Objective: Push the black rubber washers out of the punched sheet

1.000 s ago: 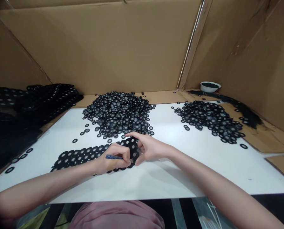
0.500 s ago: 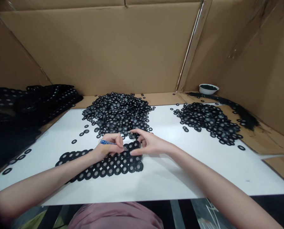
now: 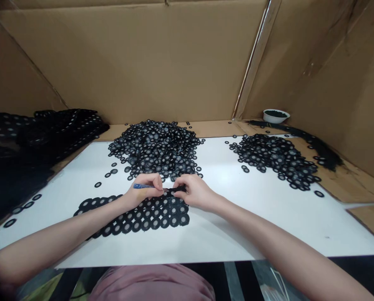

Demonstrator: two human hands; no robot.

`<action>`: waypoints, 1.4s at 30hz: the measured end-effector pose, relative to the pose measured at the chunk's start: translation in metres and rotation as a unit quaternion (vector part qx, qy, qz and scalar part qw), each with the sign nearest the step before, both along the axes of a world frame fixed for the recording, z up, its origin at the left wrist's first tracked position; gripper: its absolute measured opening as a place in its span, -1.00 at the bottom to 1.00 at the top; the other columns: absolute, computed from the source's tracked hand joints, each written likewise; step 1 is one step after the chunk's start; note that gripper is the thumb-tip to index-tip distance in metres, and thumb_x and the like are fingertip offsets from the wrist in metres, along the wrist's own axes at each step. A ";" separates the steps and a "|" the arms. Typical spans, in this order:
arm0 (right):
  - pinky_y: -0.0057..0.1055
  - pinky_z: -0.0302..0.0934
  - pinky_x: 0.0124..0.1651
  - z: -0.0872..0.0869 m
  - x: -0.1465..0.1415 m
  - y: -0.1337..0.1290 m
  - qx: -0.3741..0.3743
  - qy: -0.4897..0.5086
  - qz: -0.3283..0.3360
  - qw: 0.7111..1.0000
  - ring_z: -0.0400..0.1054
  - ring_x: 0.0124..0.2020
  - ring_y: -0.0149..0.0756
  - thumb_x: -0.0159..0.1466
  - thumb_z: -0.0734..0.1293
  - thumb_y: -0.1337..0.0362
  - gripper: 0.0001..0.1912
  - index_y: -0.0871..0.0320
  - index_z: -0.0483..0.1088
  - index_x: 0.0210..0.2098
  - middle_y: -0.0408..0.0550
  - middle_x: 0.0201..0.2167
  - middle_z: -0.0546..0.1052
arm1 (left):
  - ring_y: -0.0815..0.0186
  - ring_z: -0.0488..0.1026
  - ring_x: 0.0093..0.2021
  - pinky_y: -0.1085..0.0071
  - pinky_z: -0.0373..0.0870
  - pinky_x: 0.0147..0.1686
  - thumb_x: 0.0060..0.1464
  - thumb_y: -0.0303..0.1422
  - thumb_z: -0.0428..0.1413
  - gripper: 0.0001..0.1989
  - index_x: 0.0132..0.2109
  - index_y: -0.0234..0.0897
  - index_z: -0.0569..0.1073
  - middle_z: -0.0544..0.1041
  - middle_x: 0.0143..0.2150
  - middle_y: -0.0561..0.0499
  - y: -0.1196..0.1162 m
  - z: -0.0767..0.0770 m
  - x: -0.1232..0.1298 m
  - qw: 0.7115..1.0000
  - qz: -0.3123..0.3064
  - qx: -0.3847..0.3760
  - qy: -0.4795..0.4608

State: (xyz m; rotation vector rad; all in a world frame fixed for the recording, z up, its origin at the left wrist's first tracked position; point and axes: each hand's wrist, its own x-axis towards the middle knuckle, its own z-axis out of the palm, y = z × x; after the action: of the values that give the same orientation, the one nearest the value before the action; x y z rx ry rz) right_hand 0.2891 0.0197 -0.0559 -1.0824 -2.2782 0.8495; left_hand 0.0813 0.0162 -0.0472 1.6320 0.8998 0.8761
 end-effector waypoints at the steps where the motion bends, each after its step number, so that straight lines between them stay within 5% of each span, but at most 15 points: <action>1: -0.50 -0.01 -0.46 0.001 0.000 -0.001 0.000 -0.001 0.002 1.000 0.16 -0.54 -0.46 0.13 0.36 0.40 -0.93 0.18 0.43 -0.35 -0.17 -0.47 0.42 | 0.44 0.28 -0.51 0.54 0.20 -0.51 -0.16 -0.45 0.18 -0.85 -0.56 -0.38 0.36 0.39 -0.53 0.07 0.000 -0.001 0.000 1.000 -0.007 0.006 0.006; 23: -0.53 0.00 -0.40 -0.003 -0.003 0.001 0.082 0.014 0.031 0.996 0.18 -0.47 -0.45 0.15 0.36 0.48 -0.85 0.20 0.32 -0.48 -0.19 -0.50 0.35 | 0.44 0.23 -0.48 0.52 0.13 -0.42 -0.03 -0.49 0.09 -0.83 -0.54 -0.37 0.31 0.30 -0.55 0.11 0.002 -0.005 -0.003 0.988 -0.065 0.113 0.083; 42: -0.51 0.02 -0.39 0.001 -0.003 -0.001 0.083 0.027 0.049 0.995 0.19 -0.46 -0.43 0.15 0.34 0.52 -0.81 0.20 0.29 -0.52 -0.19 -0.51 0.31 | 0.43 0.26 -0.48 0.52 0.15 -0.43 -0.05 -0.45 0.12 -0.84 -0.54 -0.38 0.35 0.38 -0.53 0.08 0.004 -0.004 -0.002 0.989 -0.096 0.087 0.078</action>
State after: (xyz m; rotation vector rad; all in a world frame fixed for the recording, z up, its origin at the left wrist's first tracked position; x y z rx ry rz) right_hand 0.2861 0.0183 -0.0553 -0.8717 -2.3264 0.7033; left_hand 0.0789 0.0202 -0.0509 1.9244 0.7723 0.7164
